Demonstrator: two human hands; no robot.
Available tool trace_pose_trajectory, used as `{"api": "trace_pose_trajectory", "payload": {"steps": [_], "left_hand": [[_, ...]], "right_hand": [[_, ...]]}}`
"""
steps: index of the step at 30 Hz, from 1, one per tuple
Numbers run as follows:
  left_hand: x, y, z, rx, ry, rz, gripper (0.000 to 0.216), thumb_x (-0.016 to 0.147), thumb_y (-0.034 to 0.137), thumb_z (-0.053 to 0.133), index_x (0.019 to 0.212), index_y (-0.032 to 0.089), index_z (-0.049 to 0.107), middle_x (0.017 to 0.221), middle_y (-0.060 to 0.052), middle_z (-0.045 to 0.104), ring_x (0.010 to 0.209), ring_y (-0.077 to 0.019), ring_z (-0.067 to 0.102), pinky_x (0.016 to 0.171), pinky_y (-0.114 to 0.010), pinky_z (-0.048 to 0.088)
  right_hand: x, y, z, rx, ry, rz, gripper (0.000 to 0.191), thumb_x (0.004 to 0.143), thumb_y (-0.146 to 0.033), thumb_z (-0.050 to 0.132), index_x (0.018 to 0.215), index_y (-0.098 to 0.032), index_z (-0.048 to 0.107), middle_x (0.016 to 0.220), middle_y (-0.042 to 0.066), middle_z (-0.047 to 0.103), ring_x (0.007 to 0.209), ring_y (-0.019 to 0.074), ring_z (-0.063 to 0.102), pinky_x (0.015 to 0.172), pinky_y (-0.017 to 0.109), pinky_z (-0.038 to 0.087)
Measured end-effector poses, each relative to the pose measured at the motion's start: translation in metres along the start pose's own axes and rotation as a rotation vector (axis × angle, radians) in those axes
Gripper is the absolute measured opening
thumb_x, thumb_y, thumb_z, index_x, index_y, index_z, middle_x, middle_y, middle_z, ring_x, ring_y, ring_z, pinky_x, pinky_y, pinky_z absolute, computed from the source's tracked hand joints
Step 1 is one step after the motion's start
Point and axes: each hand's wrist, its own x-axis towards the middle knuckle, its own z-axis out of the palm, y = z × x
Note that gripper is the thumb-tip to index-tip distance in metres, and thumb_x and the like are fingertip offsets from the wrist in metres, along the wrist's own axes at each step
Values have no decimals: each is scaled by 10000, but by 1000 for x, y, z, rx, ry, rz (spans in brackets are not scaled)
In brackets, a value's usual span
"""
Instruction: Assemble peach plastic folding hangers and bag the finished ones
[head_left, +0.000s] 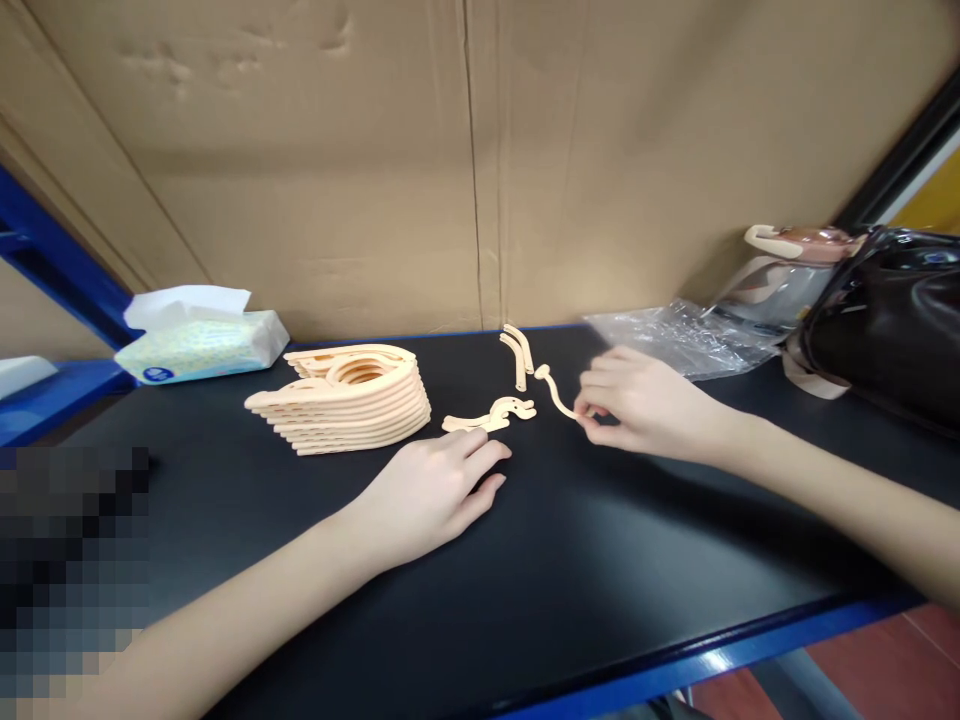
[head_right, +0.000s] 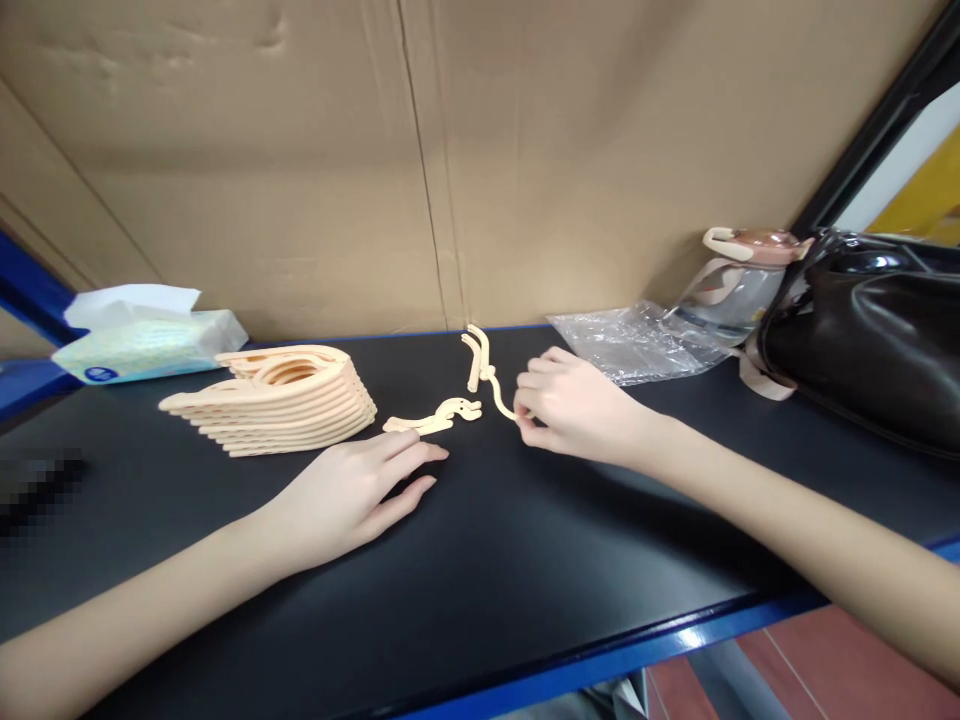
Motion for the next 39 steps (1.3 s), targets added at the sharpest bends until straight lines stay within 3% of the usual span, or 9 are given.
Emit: {"api": "trace_pose_trajectory", "payload": {"steps": [4, 10, 16, 27, 34, 39], "left_hand": [[1, 0, -2, 34, 43, 25, 258, 955, 252, 412, 1099, 163, 607, 1101, -90, 605, 1011, -240, 586, 808, -376, 531], [0, -4, 2, 37, 57, 28, 319, 961, 272, 414, 1219, 174, 574, 1351, -94, 509, 1286, -244, 435, 1030, -400, 433], [-1, -3, 2, 73, 55, 7, 392, 957, 275, 410, 1318, 147, 490, 1405, -119, 465, 1273, -251, 466, 1017, -398, 453], [0, 1, 2, 196, 99, -82, 415, 936, 296, 428, 1306, 120, 495, 1306, -130, 573, 1043, -262, 624, 847, -400, 542], [-1, 1, -1, 100, 62, -86, 391, 945, 285, 394, 1294, 134, 482, 1266, -122, 597, 1084, -253, 604, 898, -398, 513], [-1, 1, 0, 45, 39, -119, 470, 935, 277, 416, 1383, 144, 358, 1243, -125, 600, 1087, -245, 600, 905, -382, 502]], "right_hand": [[-17, 2, 5, 148, -48, 88, 112, 802, -136, 572, 716, -172, 635, 649, -18, 558, 659, 145, 470, 708, 287, 339], [-22, 2, 1, 228, -152, 149, 102, 802, -136, 575, 720, -177, 620, 676, -20, 552, 663, 136, 479, 655, 264, 338], [-20, 4, 4, 181, -171, 191, 119, 819, -146, 561, 726, -178, 629, 702, -9, 568, 660, 139, 503, 646, 265, 338], [-22, 8, 4, 226, -157, 190, 173, 878, -261, 568, 743, -184, 643, 712, -4, 593, 664, 141, 530, 626, 257, 340], [-22, 5, 0, 330, -165, 155, 183, 893, -288, 560, 779, -196, 669, 709, -4, 595, 665, 136, 546, 636, 252, 364], [-21, 3, -3, 383, -94, 195, 234, 913, -335, 530, 777, -199, 663, 712, 3, 605, 659, 137, 550, 639, 254, 382]]}}
